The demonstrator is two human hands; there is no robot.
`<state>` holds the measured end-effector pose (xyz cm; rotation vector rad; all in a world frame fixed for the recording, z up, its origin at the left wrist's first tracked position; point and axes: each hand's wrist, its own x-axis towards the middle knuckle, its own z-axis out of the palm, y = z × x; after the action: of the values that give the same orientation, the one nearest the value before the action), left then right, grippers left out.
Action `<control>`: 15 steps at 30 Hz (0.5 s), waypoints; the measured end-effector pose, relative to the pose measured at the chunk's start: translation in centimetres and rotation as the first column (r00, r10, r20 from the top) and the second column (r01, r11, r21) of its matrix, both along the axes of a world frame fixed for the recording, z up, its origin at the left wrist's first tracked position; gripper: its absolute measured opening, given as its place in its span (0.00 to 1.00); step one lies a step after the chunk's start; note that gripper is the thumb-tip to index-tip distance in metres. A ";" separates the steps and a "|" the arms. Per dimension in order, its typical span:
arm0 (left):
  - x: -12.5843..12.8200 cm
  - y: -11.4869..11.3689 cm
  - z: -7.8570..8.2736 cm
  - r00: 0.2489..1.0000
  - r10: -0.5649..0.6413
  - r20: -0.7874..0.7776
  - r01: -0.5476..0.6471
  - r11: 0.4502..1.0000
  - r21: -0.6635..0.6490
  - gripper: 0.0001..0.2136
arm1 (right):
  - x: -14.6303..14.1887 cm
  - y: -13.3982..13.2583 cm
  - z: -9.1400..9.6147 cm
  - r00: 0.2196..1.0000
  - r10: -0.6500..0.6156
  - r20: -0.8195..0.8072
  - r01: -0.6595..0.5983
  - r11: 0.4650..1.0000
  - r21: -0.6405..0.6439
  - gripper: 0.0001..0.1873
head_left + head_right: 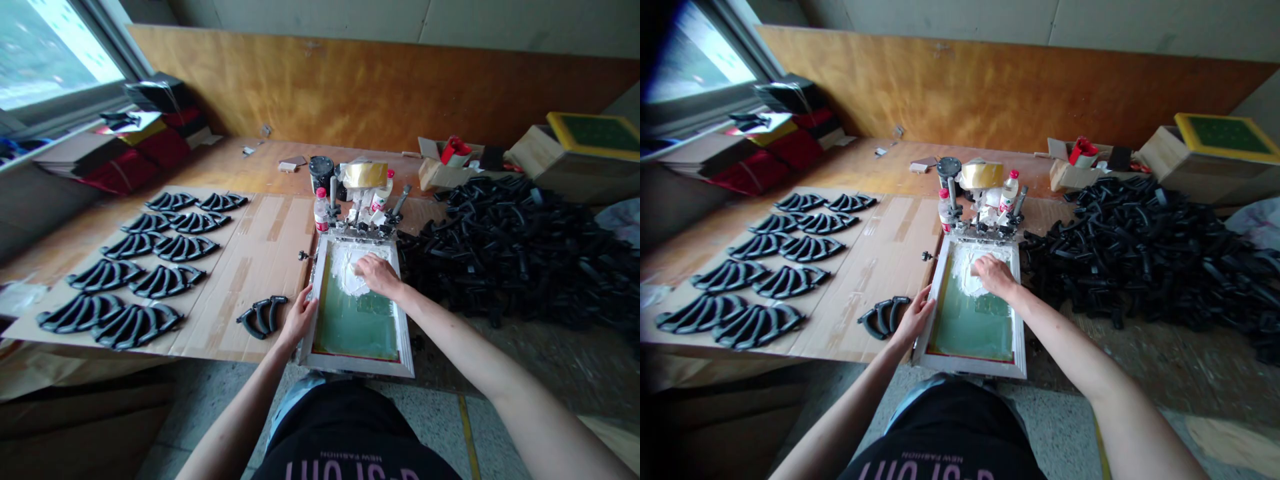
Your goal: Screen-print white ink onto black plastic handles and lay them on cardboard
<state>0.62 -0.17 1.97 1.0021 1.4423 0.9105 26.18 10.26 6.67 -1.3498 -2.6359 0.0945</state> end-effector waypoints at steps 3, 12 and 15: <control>0.0 0.0 -0.1 1.000 0.018 -0.007 -0.018 1.000 0.004 0.31 | 0.7 -2.1 1.2 0.969 0.248 -0.015 -0.248 0.968 -0.043 0.08; 0.3 -0.1 0.8 1.000 0.023 0.019 -0.023 1.000 -0.016 0.32 | 0.5 -2.7 0.1 0.981 0.163 -0.104 -0.160 0.986 0.039 0.11; 0.2 -0.1 1.1 1.000 0.014 0.011 -0.013 1.000 -0.013 0.32 | 0.4 -2.4 0.1 0.977 0.144 -0.160 -0.145 0.989 0.001 0.06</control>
<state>0.85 -0.28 3.10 0.9779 1.4457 0.9143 26.56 7.90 6.81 -1.1019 -2.5970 0.2270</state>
